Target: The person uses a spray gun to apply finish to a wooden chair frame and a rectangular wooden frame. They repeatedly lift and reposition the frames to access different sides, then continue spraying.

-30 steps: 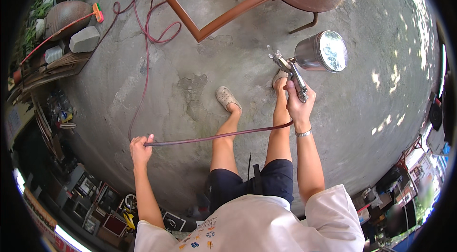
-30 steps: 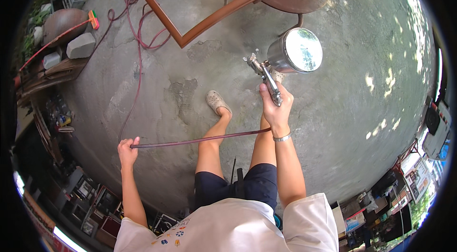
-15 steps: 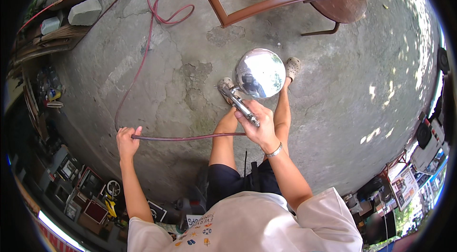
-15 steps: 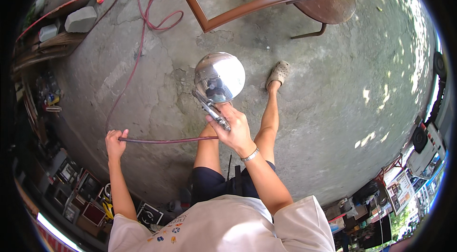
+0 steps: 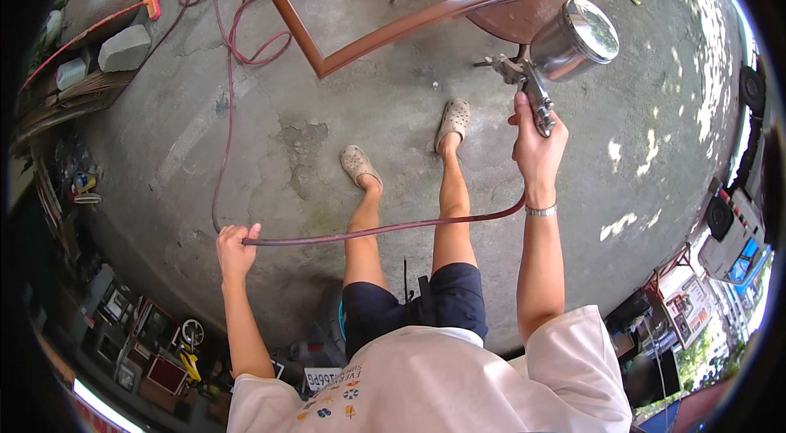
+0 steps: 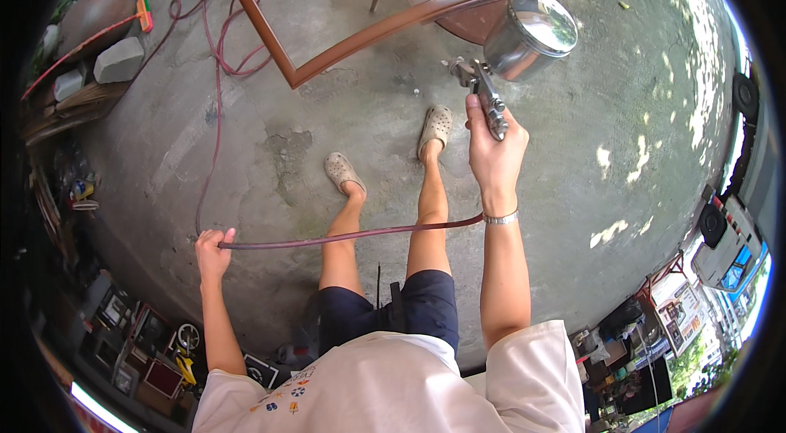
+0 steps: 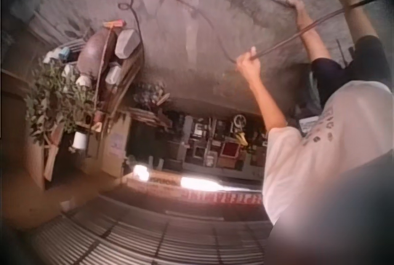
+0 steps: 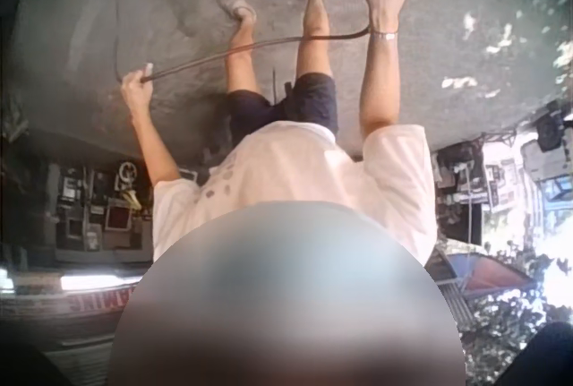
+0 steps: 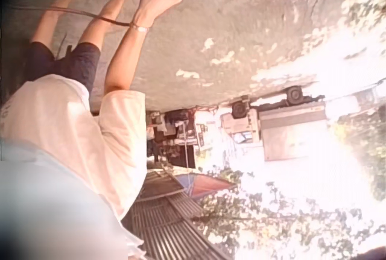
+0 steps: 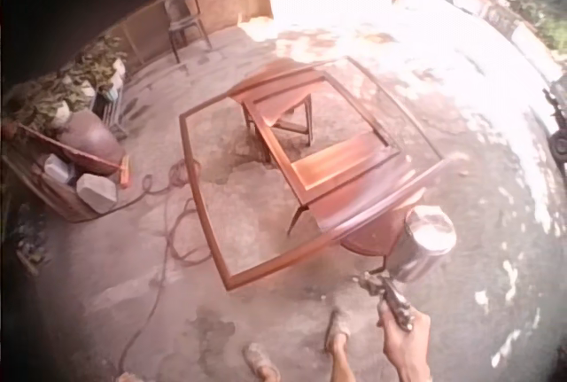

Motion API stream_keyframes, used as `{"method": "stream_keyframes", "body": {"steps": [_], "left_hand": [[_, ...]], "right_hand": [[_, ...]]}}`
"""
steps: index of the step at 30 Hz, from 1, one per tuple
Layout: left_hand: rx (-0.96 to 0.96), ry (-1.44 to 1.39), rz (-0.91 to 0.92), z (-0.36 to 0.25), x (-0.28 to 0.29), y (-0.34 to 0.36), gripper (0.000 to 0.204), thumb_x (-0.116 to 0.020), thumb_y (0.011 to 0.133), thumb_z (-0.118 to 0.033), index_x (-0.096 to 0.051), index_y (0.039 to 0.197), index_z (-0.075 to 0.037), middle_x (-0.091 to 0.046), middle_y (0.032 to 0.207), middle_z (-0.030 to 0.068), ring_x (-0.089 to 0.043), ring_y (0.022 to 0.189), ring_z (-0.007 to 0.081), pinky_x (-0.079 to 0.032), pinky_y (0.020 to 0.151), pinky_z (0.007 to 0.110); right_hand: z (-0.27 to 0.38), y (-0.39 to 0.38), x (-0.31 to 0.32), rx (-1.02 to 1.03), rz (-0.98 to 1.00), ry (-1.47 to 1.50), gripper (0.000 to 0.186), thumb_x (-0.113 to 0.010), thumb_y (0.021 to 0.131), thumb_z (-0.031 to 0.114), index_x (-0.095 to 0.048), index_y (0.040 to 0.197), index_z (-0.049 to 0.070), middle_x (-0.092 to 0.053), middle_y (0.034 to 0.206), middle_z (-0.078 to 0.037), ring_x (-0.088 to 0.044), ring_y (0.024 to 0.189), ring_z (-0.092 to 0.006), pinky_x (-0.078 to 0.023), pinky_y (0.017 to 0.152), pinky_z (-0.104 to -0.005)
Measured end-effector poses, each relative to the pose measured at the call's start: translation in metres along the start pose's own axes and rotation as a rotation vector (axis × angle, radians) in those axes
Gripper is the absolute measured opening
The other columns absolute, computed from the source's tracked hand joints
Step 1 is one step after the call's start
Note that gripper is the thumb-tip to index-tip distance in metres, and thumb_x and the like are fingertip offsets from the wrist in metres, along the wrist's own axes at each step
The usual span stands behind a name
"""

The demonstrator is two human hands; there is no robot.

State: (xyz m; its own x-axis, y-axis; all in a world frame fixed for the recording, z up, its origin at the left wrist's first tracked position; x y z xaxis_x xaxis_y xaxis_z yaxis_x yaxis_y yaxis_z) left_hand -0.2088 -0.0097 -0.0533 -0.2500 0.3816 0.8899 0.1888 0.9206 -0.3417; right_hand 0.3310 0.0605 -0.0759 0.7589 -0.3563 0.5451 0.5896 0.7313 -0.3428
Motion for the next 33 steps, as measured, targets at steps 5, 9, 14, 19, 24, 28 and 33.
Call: {"method": "stream_keyframes", "body": {"steps": [5,9,14,19,24,28,33], "left_hand": [[0.003,-0.037,0.037,-0.073,-0.022,0.033,0.045,-0.071,0.085,-0.022,-0.045,0.057,0.001,-0.048,0.056,0.0156,-0.047,0.056,0.0357,-0.038,0.059,0.043],[0.010,-0.048,0.074,-0.127,-0.038,0.059,0.045,-0.072,0.085,-0.022,-0.045,0.057,0.001,-0.049,0.057,0.0157,-0.047,0.056,0.0365,-0.038,0.059,0.044],[0.000,-0.066,0.078,-0.189,-0.052,0.086,0.045,-0.072,0.085,-0.021,-0.044,0.057,0.001,-0.049,0.056,0.0158,-0.047,0.056,0.0371,-0.038,0.059,0.044],[0.006,-0.108,0.091,-0.244,-0.066,0.107,0.046,-0.071,0.085,-0.021,-0.043,0.056,0.000,-0.048,0.056,0.0160,-0.047,0.056,0.0373,-0.037,0.059,0.044],[-0.012,-0.149,0.108,-0.291,-0.082,0.116,0.045,-0.070,0.087,-0.020,-0.044,0.057,-0.001,-0.050,0.057,0.0145,-0.048,0.056,0.0356,-0.037,0.058,0.044],[-0.007,-0.221,0.122,-0.313,-0.096,0.118,0.045,-0.070,0.087,-0.021,-0.043,0.057,-0.001,-0.050,0.057,0.0146,-0.048,0.055,0.0363,-0.036,0.057,0.044],[0.002,-0.289,0.101,-0.316,-0.108,0.114,0.046,-0.069,0.088,-0.021,-0.042,0.057,-0.001,-0.048,0.055,0.0146,-0.046,0.053,0.0366,-0.036,0.057,0.045]], "right_hand": [[-0.018,0.087,0.075,-0.050,-0.087,-0.035,0.031,-0.069,0.091,0.029,-0.071,0.091,-0.002,-0.063,0.062,-0.005,-0.052,0.052,-0.0061,-0.040,0.050,-0.0253],[-0.026,0.149,0.127,-0.076,-0.129,-0.026,0.036,-0.068,0.091,0.035,-0.071,0.087,-0.001,-0.064,0.062,-0.006,-0.052,0.042,-0.0087,-0.038,0.039,-0.0272],[-0.043,0.228,0.182,-0.039,-0.168,-0.026,0.043,-0.067,0.091,0.041,-0.068,0.080,-0.001,-0.065,0.063,-0.007,-0.052,0.038,-0.0104,-0.038,0.037,-0.0280],[-0.055,0.303,0.231,0.016,-0.234,-0.065,0.044,-0.067,0.090,0.043,-0.070,0.076,0.002,-0.064,0.061,-0.005,-0.053,0.039,-0.0120,-0.039,0.039,-0.0290],[-0.054,0.371,0.276,0.079,-0.344,-0.144,0.052,-0.067,0.088,0.049,-0.070,0.073,0.000,-0.065,0.060,-0.007,-0.055,0.039,-0.0137,-0.043,0.041,-0.0300],[-0.031,0.412,0.314,0.079,-0.475,-0.351,0.061,-0.065,0.086,0.057,-0.074,0.080,-0.002,-0.069,0.066,-0.009,-0.065,0.048,-0.0172,-0.051,0.048,-0.0297],[0.005,0.426,0.313,0.175,-0.460,-0.417,0.061,-0.065,0.084,0.059,-0.073,0.076,-0.001,-0.067,0.063,-0.008,-0.063,0.046,-0.0171,-0.051,0.049,-0.0311]]}}
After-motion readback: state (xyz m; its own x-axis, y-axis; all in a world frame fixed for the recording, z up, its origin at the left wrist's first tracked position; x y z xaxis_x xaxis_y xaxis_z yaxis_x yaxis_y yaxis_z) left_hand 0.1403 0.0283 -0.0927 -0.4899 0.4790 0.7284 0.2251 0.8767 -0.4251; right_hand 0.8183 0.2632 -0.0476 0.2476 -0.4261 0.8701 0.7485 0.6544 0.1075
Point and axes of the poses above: each hand's wrist, its own y-axis towards the middle knuckle, its own x-axis out of the back of the hand, z = x × y, the point moved 4 cm from there along y, towards the middle knuckle
